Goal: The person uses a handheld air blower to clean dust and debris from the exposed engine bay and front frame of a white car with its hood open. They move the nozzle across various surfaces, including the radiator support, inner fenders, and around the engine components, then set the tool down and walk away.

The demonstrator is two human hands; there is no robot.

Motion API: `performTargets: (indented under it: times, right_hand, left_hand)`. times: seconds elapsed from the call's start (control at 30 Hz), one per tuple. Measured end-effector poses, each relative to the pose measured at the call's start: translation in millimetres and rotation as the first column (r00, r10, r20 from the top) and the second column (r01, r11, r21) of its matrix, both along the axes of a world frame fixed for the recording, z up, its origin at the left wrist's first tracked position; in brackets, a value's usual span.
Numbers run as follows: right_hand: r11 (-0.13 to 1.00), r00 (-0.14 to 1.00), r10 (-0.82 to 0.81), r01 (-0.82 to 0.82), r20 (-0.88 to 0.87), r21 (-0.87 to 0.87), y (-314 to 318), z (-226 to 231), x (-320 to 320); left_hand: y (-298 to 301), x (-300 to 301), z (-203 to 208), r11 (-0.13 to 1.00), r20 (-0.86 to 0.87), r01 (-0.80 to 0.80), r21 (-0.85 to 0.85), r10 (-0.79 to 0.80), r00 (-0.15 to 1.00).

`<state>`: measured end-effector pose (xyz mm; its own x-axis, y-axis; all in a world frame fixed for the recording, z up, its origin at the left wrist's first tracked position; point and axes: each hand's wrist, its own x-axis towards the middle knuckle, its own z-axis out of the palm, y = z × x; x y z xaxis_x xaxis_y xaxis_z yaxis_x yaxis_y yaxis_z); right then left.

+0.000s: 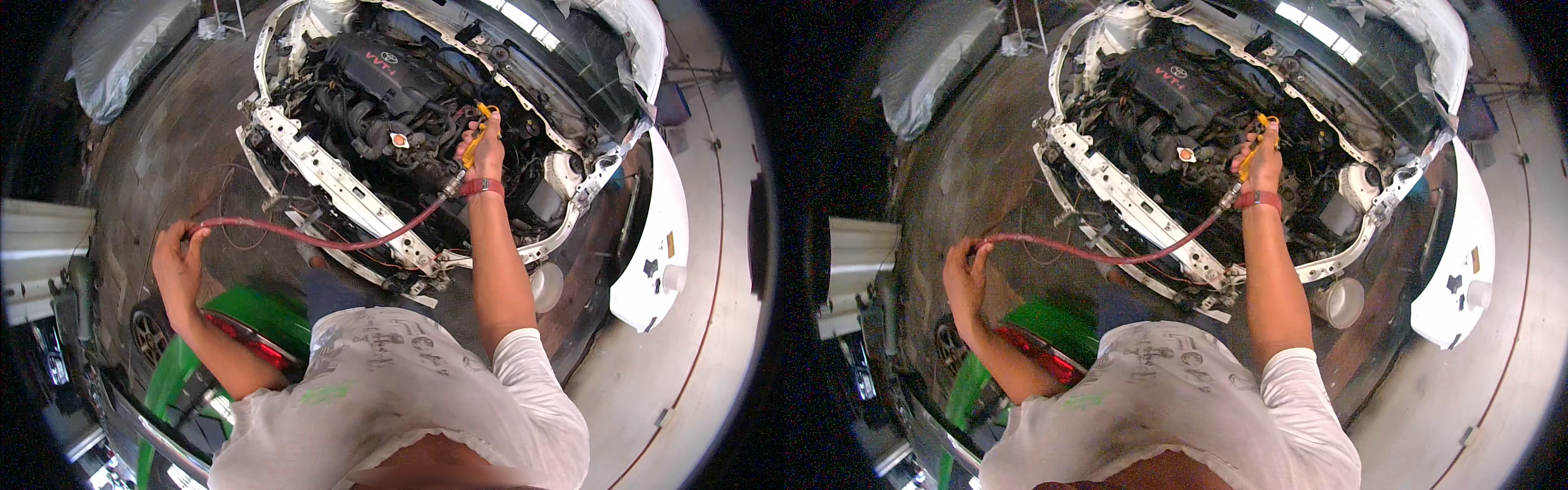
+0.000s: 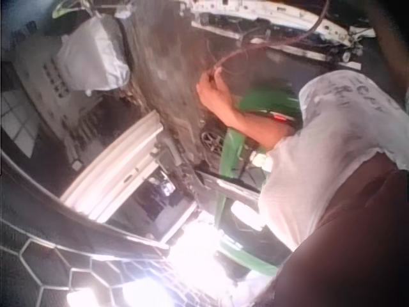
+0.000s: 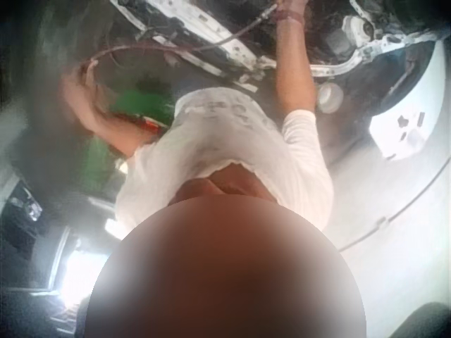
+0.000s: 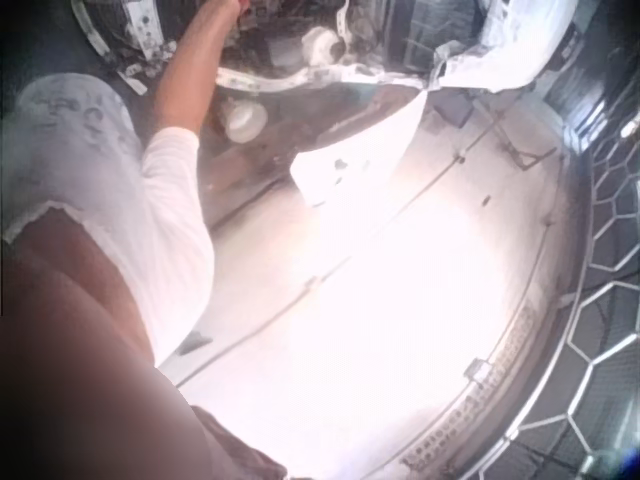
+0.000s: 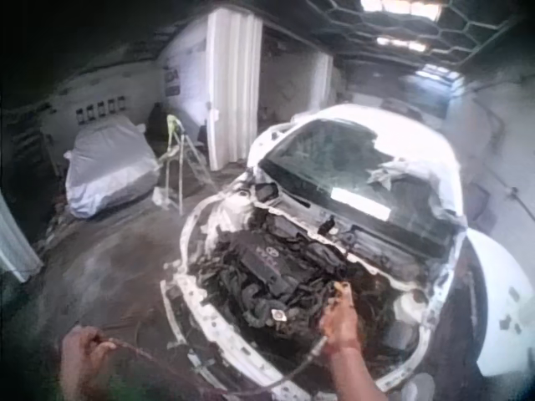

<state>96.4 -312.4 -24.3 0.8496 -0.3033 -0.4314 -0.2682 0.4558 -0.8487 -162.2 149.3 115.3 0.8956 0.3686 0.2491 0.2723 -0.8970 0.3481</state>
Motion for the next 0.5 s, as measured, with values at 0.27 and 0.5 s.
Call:
performTargets:
  times: [0.27, 0.5]
  right_hand:
    - [0.977, 0.988, -0.149, 0.153, 0.033, -0.149, 123.0, -7.0, 33.2]
    - [0.928, 0.941, -0.332, 0.338, 0.061, -0.157, 200.4, 7.7, 50.6]
  left_hand:
    - [170.1, 135.7, -59.7, 0.971, -0.122, 0.118, -0.207, -0.145, 0.982]
    - [277.0, 215.6, -76.8, 0.946, -0.099, 0.216, -0.242, -0.245, 0.965]
